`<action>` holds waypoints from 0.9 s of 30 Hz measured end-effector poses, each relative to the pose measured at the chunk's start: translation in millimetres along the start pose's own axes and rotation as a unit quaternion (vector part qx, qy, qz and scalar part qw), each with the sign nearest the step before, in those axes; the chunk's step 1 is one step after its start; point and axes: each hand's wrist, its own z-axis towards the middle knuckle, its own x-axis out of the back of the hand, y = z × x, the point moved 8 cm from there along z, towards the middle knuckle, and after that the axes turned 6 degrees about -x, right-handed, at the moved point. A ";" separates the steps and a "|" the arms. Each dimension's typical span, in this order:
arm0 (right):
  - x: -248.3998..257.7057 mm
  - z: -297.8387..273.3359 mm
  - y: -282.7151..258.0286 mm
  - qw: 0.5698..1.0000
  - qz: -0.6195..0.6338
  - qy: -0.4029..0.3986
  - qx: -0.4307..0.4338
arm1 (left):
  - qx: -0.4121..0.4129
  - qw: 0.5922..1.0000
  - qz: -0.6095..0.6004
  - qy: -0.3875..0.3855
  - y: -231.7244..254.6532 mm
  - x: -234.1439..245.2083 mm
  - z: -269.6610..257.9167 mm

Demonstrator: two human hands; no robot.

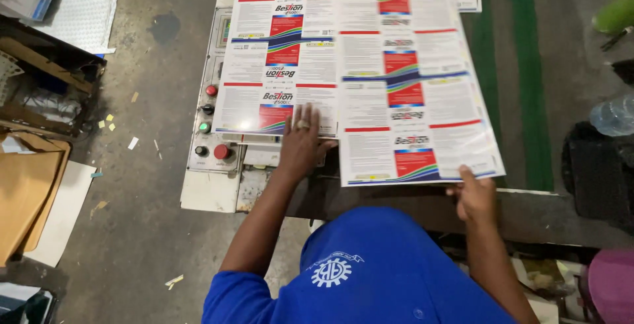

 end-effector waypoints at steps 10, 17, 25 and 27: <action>36.0 27.1 -4.4 0.995 -0.062 0.074 0.024 | 0.011 0.997 -0.061 -0.052 -21.8 -15.4 -39.2; -10.3 120.6 -10.1 0.998 -0.058 0.021 0.022 | 0.079 0.987 -0.095 -0.104 -36.5 -13.1 -35.4; -49.8 160.7 -42.5 0.997 -0.036 -0.050 -0.039 | 0.092 0.965 -0.199 -0.145 -47.6 1.3 -29.9; -50.9 140.6 -38.3 0.996 -0.048 -0.052 -0.055 | 0.235 0.921 -0.232 -0.206 -60.6 7.4 -31.3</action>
